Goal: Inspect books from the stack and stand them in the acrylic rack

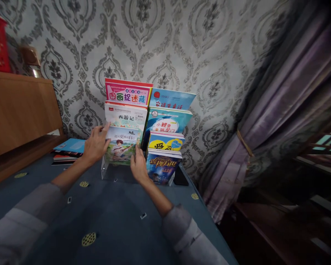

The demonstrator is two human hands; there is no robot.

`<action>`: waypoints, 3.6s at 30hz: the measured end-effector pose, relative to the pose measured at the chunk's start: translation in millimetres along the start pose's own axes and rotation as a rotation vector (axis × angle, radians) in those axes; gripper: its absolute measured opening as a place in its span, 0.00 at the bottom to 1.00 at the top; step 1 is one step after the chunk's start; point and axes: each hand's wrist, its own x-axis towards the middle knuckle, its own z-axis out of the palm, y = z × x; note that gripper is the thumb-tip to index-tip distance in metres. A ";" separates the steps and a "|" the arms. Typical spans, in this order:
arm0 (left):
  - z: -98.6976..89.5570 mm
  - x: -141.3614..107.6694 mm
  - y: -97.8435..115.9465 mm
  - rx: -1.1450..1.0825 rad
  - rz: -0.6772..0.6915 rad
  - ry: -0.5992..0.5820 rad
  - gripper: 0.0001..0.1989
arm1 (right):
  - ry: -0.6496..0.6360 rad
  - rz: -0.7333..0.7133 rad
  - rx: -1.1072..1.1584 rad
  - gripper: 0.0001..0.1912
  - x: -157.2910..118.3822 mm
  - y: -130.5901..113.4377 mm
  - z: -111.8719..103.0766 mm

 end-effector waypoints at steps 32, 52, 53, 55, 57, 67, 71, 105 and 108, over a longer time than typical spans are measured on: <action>-25.9 7.6 14.9 0.184 0.026 -0.192 0.28 | -0.124 -0.053 0.089 0.31 -101.3 13.8 -9.7; -52.1 -4.3 -21.5 0.203 0.059 -0.220 0.30 | -0.242 0.029 0.054 0.29 -150.4 35.1 6.9; -52.6 -7.0 -30.6 0.212 0.031 -0.214 0.30 | -0.248 0.031 0.056 0.29 -150.4 36.1 6.9; -47.9 -14.3 -53.6 0.237 -0.050 -0.234 0.28 | -0.254 0.040 0.052 0.28 -151.2 37.6 7.6; -35.4 -23.5 -80.1 0.280 -0.142 -0.320 0.25 | -0.249 0.049 0.040 0.28 -153.2 38.8 9.1; 70.5 -42.0 -150.9 0.367 -0.251 -0.617 0.24 | -0.246 0.067 -0.005 0.26 -162.6 40.4 12.9; 101.8 -32.6 -158.4 0.384 -0.300 -0.682 0.28 | -0.255 0.067 -0.002 0.26 -164.2 43.0 12.3; 37.7 -87.2 -144.9 0.503 -0.099 -0.737 0.27 | -0.269 0.013 0.005 0.22 -157.8 42.3 9.7; 23.9 -103.4 -138.9 0.495 -0.074 -0.746 0.28 | -0.267 0.007 0.011 0.22 -157.2 42.5 11.5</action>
